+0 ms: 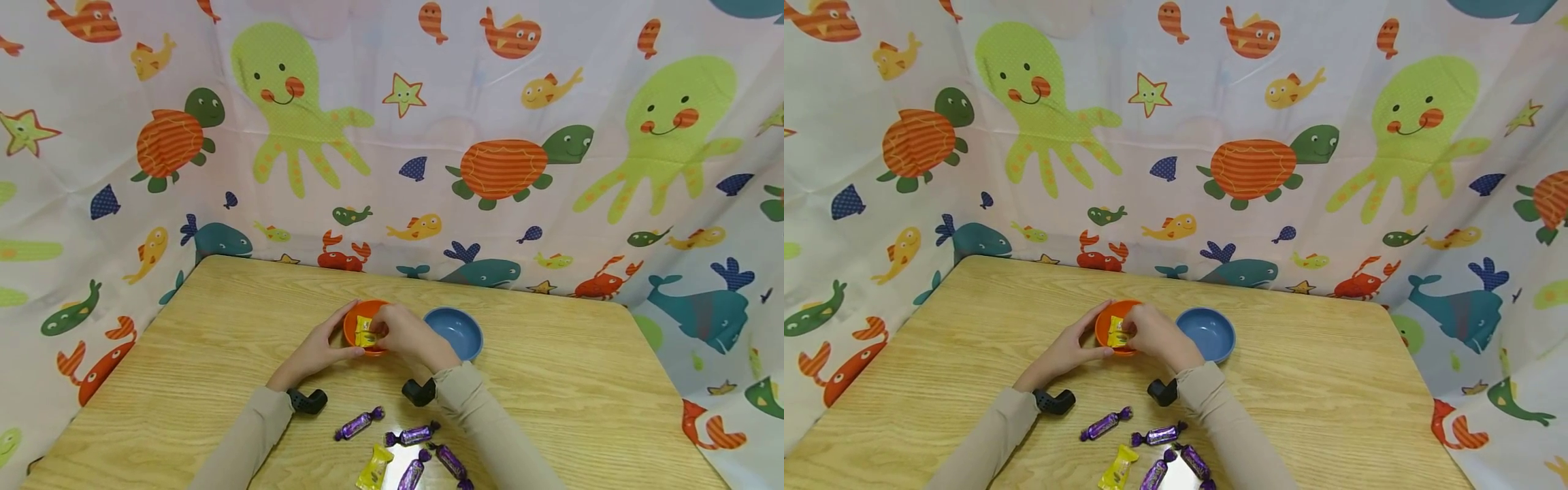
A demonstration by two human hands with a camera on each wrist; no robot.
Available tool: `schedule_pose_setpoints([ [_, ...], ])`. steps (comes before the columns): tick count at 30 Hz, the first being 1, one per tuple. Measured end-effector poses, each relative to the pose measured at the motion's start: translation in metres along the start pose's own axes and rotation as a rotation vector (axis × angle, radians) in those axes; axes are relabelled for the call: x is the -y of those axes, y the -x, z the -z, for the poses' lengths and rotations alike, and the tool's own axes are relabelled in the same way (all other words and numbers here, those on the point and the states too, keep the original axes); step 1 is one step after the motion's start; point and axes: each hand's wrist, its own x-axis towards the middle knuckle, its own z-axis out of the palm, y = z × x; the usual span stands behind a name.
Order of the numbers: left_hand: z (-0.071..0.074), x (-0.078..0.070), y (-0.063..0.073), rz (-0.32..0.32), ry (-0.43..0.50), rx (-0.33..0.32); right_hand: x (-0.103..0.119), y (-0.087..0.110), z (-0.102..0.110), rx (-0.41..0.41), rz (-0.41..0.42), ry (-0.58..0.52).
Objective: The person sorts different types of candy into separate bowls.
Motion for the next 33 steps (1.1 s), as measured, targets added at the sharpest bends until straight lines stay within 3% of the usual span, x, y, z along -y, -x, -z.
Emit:
schedule_pose_setpoints([
  [13, -0.001, -0.001, 0.000, 0.019, 0.010, 0.004, 0.003, 0.032, 0.023, -0.093, 0.046, 0.012],
  [24, -0.001, -0.004, 0.000, 0.000, 0.013, 0.008, -0.007, 0.080, 0.040, -0.178, 0.048, 0.118],
  [33, 0.000, -0.004, 0.000, 0.007, 0.021, 0.007, -0.022, 0.131, 0.042, -0.194, -0.015, 0.104],
])
